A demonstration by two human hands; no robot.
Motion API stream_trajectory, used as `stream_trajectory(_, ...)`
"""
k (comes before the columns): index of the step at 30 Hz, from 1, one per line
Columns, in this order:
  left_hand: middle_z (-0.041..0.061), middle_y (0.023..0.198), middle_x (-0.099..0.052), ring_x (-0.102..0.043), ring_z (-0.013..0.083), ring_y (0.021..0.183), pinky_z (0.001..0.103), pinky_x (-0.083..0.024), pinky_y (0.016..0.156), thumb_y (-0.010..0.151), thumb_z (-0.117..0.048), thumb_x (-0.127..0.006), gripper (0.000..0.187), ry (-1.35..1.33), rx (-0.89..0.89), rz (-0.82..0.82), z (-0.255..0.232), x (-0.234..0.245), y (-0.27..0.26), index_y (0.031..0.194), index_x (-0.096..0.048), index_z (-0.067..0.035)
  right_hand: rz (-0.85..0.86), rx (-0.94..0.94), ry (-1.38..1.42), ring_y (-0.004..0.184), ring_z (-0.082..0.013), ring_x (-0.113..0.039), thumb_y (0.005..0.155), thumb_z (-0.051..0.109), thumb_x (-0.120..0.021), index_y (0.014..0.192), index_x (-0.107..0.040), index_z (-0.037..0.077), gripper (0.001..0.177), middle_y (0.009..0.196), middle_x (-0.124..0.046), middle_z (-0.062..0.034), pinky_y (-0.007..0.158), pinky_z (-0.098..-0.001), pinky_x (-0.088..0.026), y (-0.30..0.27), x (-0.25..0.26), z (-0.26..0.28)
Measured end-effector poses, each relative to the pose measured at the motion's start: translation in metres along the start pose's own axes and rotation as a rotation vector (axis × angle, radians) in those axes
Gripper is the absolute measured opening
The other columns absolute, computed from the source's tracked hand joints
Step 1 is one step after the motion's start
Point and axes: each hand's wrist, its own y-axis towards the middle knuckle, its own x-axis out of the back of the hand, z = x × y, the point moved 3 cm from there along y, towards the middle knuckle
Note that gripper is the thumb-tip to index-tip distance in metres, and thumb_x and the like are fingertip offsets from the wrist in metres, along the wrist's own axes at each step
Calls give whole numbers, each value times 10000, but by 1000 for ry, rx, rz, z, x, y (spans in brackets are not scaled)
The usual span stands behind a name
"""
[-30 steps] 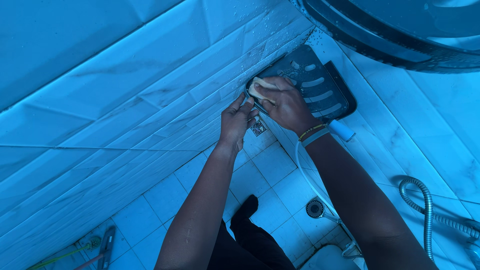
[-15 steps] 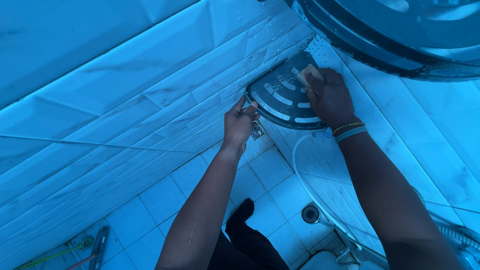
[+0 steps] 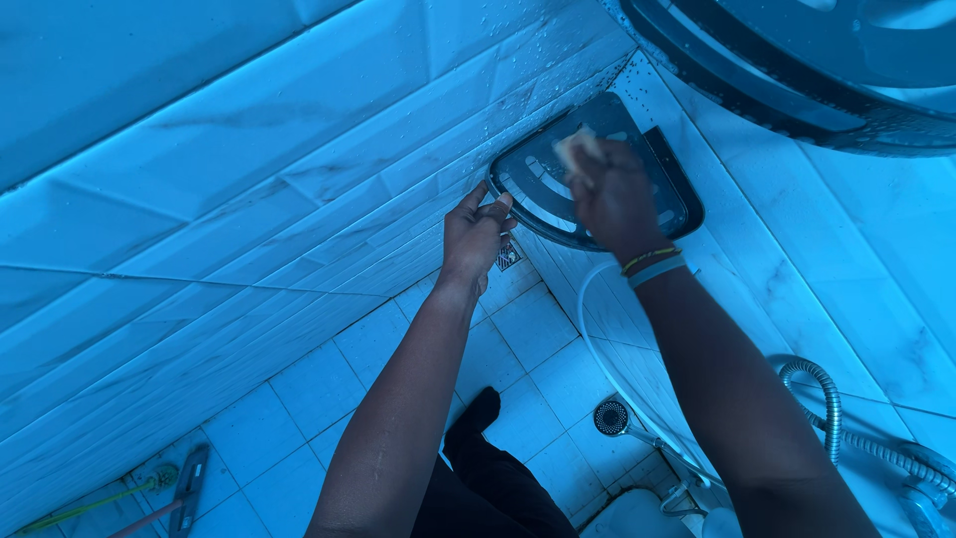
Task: The person scrubs two corner-mounted shower shelves with a small brush, then rinses them with a handheld shower head. The person repeats the scrubbing and rinsing cycle to ensure the shelves are clean.
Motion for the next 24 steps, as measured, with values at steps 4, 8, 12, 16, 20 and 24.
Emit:
stream_trajectory(4,125,1152,-713,-663,146,1010,356,-565,919,998,-295,-600,653,-6,-8,9,-1,-2,1,1560,-363,-64,-70,184,-61,1226,-342,-611,949,133,-720,1344,-711,15,412,1316,-652,-175,1045,-494,-494,-2,-3,7)
stream_trajectory(8,128,1188,-703,-665,136,988,337,-571,900,1001,-306,-587,646,6,-24,20,0,0,3,1566,-379,-72,-75,48,35,1214,-354,-599,965,148,-730,1351,-698,20,408,1321,-621,-205,1025,-465,-512,3,-1,20)
stream_trajectory(12,137,1222,-695,-677,136,968,334,-599,870,992,-296,-619,673,-25,-16,11,3,-1,7,1558,-345,-55,77,74,169,1179,-341,-598,949,150,-728,1351,-690,41,419,1306,-623,-182,1018,-462,-497,8,-11,46)
stream_trajectory(16,128,1228,-698,-678,136,953,328,-604,858,982,-303,-624,667,-44,-15,19,7,-2,9,1552,-376,-60,191,245,229,1262,-311,-599,936,93,-686,1367,-682,41,435,1360,-618,-172,1111,-465,-453,13,-25,47)
stream_trajectory(20,101,1240,-696,-666,132,941,319,-601,843,972,-311,-651,674,-74,-9,34,9,1,11,1545,-398,-62,269,409,164,1321,-307,-580,931,122,-687,1358,-684,58,432,1407,-610,-161,1128,-495,-404,13,-11,36)
stream_trajectory(24,110,1200,-715,-683,126,939,310,-594,816,966,-307,-657,683,-76,2,20,11,0,10,1549,-394,-66,486,451,72,1209,-304,-595,927,123,-673,1317,-692,86,392,1405,-638,-136,1088,-502,-419,-6,36,30)
